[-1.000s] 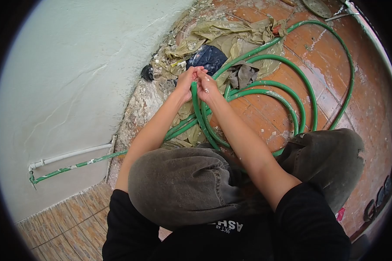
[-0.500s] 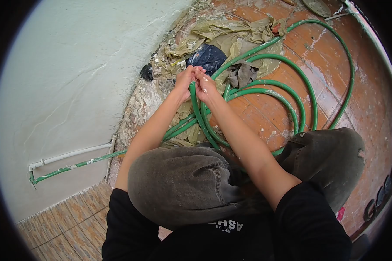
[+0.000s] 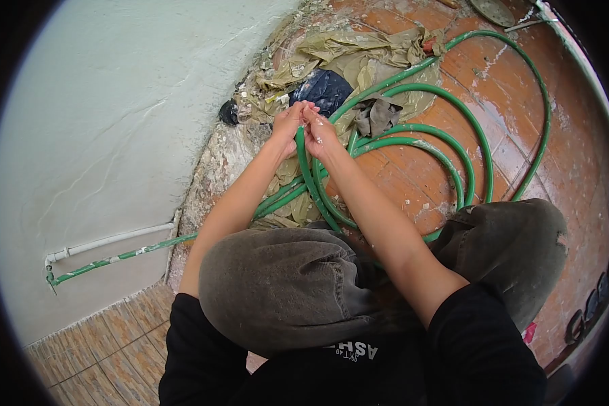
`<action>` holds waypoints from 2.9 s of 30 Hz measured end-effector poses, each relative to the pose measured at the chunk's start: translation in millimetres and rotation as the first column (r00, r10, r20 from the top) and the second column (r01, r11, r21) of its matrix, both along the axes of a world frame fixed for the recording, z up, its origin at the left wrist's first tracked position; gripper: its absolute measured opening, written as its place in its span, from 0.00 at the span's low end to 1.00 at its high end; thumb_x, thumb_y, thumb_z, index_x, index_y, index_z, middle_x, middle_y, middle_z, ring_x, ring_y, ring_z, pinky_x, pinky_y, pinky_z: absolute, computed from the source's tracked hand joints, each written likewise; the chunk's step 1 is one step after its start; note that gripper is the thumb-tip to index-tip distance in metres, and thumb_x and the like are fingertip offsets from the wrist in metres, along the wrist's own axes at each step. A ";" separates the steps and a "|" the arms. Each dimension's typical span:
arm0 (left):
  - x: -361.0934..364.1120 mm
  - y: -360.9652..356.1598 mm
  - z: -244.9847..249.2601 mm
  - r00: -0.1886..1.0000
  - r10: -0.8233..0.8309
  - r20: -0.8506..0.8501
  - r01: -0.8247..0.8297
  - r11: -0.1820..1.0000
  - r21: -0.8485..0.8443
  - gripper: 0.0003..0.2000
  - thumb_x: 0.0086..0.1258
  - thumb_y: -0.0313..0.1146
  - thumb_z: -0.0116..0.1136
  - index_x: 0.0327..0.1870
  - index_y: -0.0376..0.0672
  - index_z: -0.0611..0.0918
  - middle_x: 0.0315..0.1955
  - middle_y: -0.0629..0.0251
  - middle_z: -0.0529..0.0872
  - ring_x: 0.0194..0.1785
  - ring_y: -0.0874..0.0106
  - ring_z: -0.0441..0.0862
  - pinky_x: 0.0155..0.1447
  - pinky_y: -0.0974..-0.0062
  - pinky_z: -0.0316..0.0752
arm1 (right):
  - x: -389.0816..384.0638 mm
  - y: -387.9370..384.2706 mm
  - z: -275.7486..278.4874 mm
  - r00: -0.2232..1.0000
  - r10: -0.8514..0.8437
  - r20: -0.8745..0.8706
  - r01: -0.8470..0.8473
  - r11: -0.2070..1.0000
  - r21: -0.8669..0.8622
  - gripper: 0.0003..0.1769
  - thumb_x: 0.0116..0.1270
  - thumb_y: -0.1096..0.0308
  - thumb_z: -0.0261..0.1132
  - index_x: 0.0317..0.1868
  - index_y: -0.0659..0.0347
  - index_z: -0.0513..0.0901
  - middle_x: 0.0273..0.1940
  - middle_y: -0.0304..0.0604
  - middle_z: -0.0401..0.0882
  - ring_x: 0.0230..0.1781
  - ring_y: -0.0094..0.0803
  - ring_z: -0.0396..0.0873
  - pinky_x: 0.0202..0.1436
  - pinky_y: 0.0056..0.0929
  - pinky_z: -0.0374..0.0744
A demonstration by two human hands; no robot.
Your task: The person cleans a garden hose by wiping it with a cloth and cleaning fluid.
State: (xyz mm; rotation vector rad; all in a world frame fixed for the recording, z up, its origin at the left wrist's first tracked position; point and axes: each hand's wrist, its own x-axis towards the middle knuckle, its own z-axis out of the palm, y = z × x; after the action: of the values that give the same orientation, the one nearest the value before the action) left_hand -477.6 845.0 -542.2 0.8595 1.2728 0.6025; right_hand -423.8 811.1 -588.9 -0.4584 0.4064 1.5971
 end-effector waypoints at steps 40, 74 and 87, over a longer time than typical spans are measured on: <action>-7.0 -10.2 -2.0 1.000 0.023 0.000 -0.023 0.980 -0.195 0.22 0.66 0.41 0.47 0.58 0.46 0.61 0.50 0.66 0.70 0.48 0.74 0.72 0.49 0.74 0.71 | -22.1 25.5 -22.4 0.512 0.021 0.859 0.201 0.969 -0.143 0.23 0.63 0.56 0.55 0.18 0.67 0.73 0.14 0.38 0.69 0.16 0.23 0.62 0.21 0.27 0.64; 3.6 -14.0 8.4 0.983 -0.181 -0.038 0.173 0.973 -0.151 0.27 0.62 0.51 0.50 0.57 0.46 0.62 0.49 0.66 0.71 0.49 0.74 0.70 0.51 0.72 0.67 | -14.7 27.7 -29.2 0.597 0.048 0.801 0.195 0.960 -0.203 0.17 0.60 0.63 0.51 0.17 0.64 0.71 0.18 0.47 0.73 0.19 0.39 0.71 0.25 0.36 0.68; -4.8 -3.1 7.1 0.921 -0.339 -0.193 0.270 0.911 -0.312 0.39 0.57 0.57 0.51 0.63 0.40 0.56 0.58 0.58 0.65 0.58 0.69 0.66 0.57 0.69 0.65 | -4.5 11.6 0.5 -0.667 0.191 0.720 0.063 0.978 -0.201 0.24 0.63 0.53 0.48 0.59 0.50 0.63 0.52 0.46 0.66 0.58 0.43 0.60 0.54 0.51 0.61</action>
State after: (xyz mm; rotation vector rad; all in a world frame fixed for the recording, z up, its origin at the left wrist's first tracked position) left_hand -482.4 841.9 -535.1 0.8899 1.3673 0.0598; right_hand -428.3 822.7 -588.3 -2.0197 -1.2683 0.3587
